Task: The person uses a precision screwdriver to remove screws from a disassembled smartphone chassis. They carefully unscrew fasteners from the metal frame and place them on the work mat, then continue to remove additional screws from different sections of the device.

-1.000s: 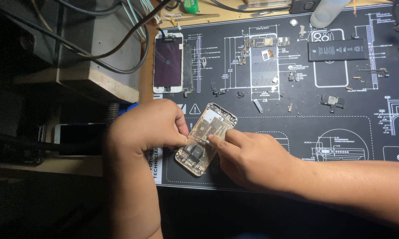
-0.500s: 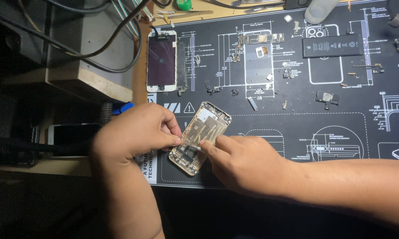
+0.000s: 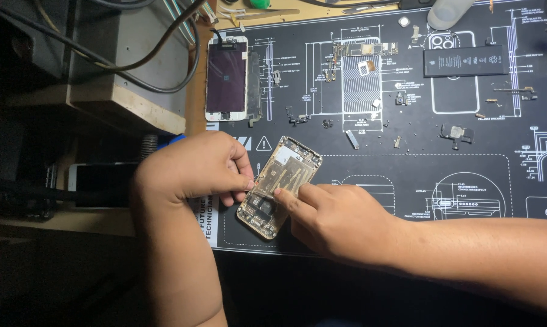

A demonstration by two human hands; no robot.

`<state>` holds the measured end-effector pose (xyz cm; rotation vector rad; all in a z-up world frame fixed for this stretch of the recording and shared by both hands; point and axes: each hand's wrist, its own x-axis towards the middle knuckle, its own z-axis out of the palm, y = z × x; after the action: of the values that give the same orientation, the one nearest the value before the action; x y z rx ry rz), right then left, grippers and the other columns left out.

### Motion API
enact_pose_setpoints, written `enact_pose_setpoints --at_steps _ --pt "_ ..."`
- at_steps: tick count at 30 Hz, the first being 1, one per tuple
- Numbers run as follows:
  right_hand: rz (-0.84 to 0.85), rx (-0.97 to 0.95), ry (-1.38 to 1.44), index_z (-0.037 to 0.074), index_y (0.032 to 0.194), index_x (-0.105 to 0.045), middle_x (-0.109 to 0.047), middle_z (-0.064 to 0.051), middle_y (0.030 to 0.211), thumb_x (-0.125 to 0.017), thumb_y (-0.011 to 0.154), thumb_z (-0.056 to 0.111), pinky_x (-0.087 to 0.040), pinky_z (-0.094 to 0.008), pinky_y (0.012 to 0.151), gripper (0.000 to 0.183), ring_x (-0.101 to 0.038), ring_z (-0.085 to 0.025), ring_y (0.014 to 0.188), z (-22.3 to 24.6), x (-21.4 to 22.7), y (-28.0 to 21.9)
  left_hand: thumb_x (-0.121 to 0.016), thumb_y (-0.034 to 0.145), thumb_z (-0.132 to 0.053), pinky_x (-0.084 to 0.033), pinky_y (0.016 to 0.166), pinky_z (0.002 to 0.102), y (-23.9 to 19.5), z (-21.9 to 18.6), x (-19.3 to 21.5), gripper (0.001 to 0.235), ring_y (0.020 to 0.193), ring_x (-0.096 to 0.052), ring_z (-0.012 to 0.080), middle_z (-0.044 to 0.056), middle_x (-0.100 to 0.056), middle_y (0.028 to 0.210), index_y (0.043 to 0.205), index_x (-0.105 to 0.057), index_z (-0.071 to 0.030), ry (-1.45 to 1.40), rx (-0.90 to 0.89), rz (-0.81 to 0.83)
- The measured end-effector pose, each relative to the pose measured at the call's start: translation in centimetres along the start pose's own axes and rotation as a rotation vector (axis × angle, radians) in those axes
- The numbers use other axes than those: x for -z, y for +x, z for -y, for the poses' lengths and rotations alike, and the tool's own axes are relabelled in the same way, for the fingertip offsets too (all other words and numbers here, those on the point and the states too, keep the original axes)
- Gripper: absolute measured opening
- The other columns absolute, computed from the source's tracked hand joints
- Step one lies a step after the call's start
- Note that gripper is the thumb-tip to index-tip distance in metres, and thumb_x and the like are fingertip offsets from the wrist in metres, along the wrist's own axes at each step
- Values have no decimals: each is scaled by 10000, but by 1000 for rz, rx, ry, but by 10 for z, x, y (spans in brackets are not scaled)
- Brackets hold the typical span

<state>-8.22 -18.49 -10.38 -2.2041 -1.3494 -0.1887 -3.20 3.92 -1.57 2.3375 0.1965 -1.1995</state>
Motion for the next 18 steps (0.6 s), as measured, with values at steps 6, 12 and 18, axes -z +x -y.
enact_pose_setpoints --at_steps 6,12,18 --pt "-5 -3 -3 -5 1196 -681 -581 -76 661 -622 882 117 -452 -297 328 342 -600 -219 458 1 2 2 -702 785 -103 -561 620 246 4 4 -1 147 542 -725 166 111 -770 648 833 -785 9 -33 -4 16" --pt "-6 -6 -4 2 1182 -687 -585 -79 665 -637 883 128 -459 -301 329 328 -605 -220 462 1 2 2 -716 790 -106 -557 617 242 1 0 0 140 548 -726 158 106 -770 649 836 -785 7 -34 -5 12" --pt "10 -7 7 0 1180 -690 -592 -83 668 -632 888 131 -454 -294 322 325 -606 -219 469 1 1 3 -710 798 -89 -559 606 242 4 3 0 129 536 -719 158 111 -766 642 836 -785 9 -45 -10 15"
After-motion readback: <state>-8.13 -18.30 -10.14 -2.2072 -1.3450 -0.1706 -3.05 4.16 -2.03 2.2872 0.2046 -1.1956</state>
